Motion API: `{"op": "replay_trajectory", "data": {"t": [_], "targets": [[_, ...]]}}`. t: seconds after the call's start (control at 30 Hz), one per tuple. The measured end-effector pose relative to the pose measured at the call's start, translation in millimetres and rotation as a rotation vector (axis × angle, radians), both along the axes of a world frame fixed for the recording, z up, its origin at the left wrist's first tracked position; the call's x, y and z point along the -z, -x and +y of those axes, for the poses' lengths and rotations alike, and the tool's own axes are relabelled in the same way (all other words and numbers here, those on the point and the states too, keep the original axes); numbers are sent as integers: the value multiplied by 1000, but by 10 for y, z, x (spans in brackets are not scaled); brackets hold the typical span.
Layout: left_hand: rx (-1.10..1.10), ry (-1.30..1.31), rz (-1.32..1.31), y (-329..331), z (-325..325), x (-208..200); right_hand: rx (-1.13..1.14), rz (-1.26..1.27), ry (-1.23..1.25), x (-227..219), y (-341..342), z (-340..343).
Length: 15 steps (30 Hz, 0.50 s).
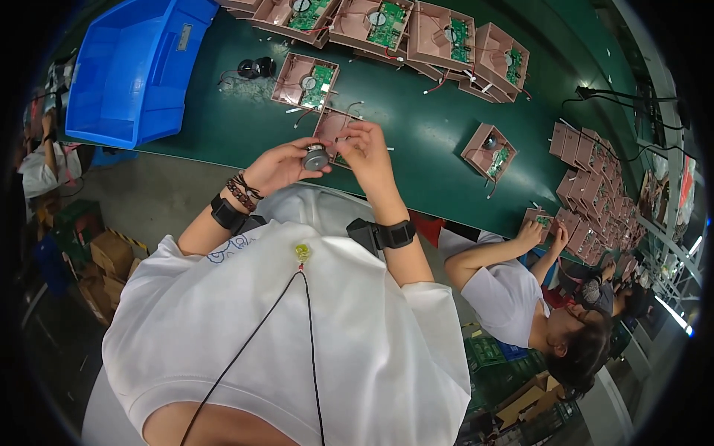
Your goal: The person picks up a speaker and places it into a pink plastic housing, then tucks the attached wires into the housing before setting the assembly back onto the conveyor belt.
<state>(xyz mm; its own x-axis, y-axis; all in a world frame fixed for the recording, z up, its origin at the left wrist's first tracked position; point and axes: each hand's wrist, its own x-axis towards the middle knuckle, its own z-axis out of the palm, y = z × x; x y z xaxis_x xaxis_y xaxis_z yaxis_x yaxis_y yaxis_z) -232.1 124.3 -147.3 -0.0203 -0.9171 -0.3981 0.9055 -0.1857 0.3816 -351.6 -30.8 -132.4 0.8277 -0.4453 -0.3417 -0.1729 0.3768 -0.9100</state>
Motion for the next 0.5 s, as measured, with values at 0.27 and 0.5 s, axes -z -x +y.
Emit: {"op": "replay_trajectory", "data": {"t": [0.27,0.5], "targets": [[-134,-132,-122,137,-100,15,-297,82,754,-127,76,96],[-34,-525,-1362,58,-3,496,-117,123,803,236,-40,34]]}}
